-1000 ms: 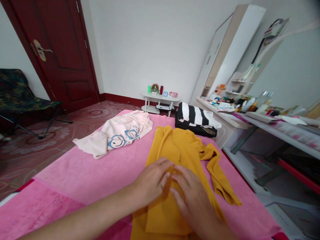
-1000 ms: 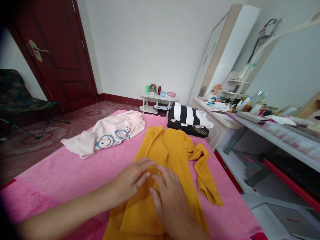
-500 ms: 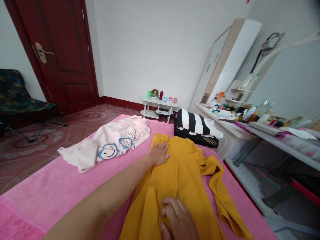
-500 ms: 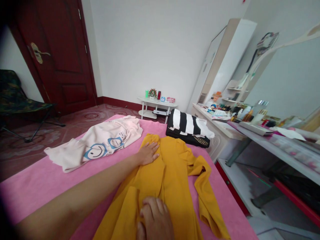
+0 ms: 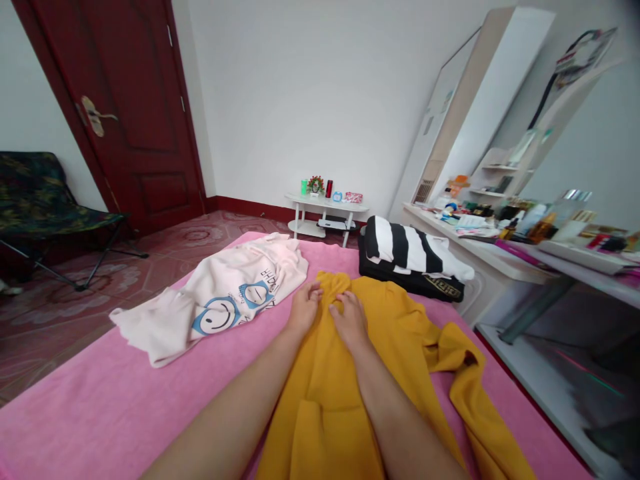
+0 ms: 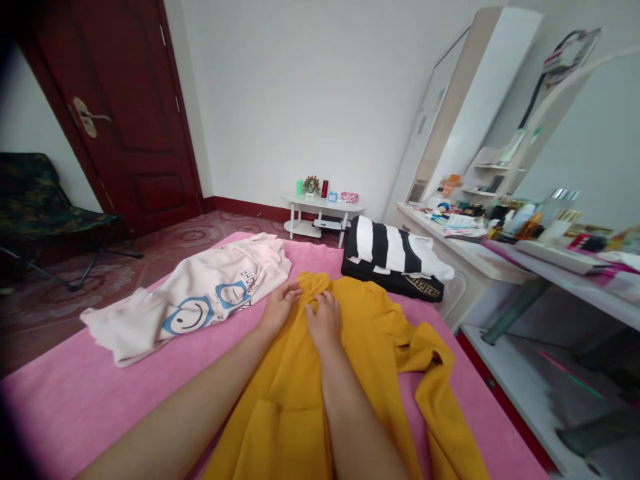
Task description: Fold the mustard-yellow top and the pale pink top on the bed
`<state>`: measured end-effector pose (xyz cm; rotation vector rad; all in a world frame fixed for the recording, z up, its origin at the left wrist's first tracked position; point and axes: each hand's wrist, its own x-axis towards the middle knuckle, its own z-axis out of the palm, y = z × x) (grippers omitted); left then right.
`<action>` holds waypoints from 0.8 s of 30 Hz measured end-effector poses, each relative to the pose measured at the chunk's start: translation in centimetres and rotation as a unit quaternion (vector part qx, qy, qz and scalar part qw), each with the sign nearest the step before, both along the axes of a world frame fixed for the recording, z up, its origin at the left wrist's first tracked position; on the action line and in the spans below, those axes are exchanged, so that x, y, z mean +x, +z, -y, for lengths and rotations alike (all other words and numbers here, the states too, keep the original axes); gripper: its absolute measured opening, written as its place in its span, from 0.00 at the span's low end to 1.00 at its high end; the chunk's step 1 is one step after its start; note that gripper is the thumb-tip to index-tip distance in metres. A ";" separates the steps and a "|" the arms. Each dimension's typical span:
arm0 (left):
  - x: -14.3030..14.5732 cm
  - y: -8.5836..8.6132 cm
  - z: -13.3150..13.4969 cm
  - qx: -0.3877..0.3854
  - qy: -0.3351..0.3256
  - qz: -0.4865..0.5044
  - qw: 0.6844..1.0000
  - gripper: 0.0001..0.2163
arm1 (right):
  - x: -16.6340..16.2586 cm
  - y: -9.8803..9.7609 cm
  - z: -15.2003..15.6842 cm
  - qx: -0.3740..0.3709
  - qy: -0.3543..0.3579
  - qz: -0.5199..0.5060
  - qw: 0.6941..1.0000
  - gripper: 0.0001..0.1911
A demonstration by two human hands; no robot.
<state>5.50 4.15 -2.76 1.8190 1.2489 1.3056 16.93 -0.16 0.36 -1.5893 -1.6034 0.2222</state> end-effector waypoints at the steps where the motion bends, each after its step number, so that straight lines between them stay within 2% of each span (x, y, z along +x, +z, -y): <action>1: -0.1 -0.2 -0.4 -0.009 0.013 -0.005 1.000 0.18 | 0.4 -1.0 -0.4 -0.004 -0.011 0.001 1.000 0.14; 4: -0.1 -0.1 -1.8 -0.025 0.041 -0.049 0.998 0.18 | 1.2 -2.7 -0.6 0.005 -0.015 -0.012 1.000 0.14; 10: 2.1 3.0 -5.2 -0.046 0.052 -0.191 0.979 0.16 | 1.4 -2.8 -0.6 0.018 0.004 -0.020 1.000 0.14; 13: 3.3 3.9 -6.9 -0.066 0.058 -0.247 0.965 0.14 | 1.4 -2.8 -0.6 0.018 0.009 -0.024 0.999 0.12; 20: 3.3 3.4 -10.5 -0.117 0.066 -0.300 0.944 0.10 | 1.5 -2.9 -0.6 0.014 0.004 -0.028 0.999 0.10; 24: 2.7 3.0 -11.5 -0.105 0.091 -0.302 0.943 0.10 | 1.4 -2.9 -0.6 0.014 0.000 -0.024 1.000 0.10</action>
